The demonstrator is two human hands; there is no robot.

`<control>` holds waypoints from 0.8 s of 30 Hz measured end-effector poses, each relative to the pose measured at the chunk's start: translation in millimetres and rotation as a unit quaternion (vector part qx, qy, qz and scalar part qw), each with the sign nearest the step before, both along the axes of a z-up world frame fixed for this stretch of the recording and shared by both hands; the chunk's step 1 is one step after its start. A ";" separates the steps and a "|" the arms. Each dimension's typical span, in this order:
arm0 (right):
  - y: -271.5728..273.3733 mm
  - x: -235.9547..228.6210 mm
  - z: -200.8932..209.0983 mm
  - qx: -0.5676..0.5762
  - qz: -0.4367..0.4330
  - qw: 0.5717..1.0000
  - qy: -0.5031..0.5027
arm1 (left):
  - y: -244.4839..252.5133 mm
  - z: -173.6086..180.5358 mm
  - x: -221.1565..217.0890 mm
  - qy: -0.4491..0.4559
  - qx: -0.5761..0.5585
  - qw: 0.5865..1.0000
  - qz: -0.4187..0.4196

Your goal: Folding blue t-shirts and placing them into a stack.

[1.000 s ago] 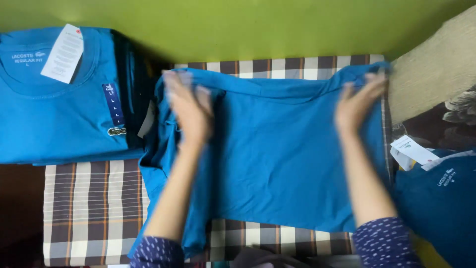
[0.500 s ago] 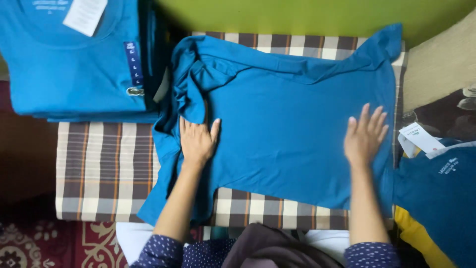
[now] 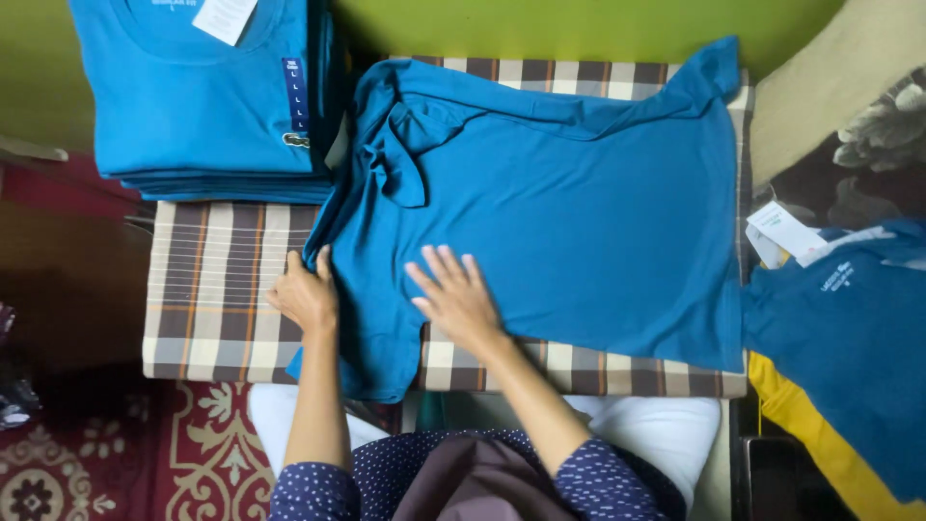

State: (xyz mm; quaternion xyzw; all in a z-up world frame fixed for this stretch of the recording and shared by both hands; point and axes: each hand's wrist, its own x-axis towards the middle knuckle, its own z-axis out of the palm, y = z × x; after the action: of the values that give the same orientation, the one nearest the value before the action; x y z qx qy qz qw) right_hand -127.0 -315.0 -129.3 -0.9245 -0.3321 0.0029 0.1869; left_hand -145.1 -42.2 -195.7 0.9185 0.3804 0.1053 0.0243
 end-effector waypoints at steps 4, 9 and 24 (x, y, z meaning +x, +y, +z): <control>-107.0 3.2 5.0 -0.026 -0.108 0.990 -0.086 | 38.7 8.5 -13.8 0.016 -0.058 0.998 -0.010; -278.7 -49.1 18.6 -0.143 -0.136 0.979 -0.052 | 69.0 -23.2 -34.3 0.018 -0.029 0.999 0.038; -450.7 -91.7 -3.3 -0.280 -0.168 0.945 -0.006 | 80.2 82.3 -95.4 0.163 -0.100 0.981 -0.034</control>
State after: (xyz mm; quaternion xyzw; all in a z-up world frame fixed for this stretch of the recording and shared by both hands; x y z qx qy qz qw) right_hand -218.7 -765.7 -132.6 -0.9820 -0.1589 0.0585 -0.0836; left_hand -240.5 38.1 -113.4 0.9288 0.3560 -0.0855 0.0575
